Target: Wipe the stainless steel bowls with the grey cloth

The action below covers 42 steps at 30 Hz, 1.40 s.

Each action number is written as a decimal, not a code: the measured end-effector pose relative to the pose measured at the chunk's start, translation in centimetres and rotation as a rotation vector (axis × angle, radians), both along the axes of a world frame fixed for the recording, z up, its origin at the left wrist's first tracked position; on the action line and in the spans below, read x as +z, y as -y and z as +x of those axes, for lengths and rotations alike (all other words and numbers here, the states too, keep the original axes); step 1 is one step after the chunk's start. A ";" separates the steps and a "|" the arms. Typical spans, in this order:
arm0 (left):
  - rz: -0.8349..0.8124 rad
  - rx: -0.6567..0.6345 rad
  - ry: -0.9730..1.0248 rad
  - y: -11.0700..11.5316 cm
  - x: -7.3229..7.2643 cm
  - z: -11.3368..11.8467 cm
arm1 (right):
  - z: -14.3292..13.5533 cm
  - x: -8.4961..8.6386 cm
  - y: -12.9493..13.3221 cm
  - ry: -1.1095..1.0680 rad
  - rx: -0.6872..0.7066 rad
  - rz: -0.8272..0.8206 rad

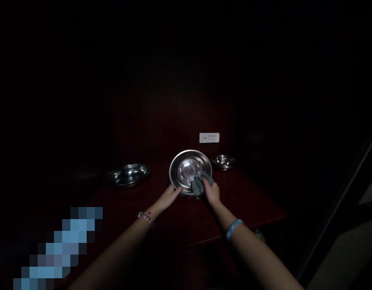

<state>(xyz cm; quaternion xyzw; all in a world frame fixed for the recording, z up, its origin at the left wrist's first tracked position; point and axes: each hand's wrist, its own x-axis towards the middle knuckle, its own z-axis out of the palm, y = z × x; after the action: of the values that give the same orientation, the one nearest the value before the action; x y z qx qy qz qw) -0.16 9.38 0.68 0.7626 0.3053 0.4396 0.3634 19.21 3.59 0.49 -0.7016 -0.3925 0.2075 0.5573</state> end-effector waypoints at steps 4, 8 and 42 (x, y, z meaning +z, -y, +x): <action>-0.041 0.034 0.077 -0.3 0.3 -0.2 | -0.2 0.3 0.3 0.058 0.040 -0.068; -0.042 0.163 0.154 -0.1 1.2 -0.7 | -0.4 0.6 0.6 0.070 0.052 -0.110; -0.062 0.160 0.212 -1.2 1.5 -2.2 | -0.7 0.5 0.9 0.095 0.024 -0.079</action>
<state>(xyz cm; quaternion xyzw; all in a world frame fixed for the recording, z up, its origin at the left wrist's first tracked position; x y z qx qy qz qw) -2.35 10.54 2.23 0.6734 0.3383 0.5358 0.3808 18.51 2.73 0.94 -0.7273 -0.4185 0.1960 0.5075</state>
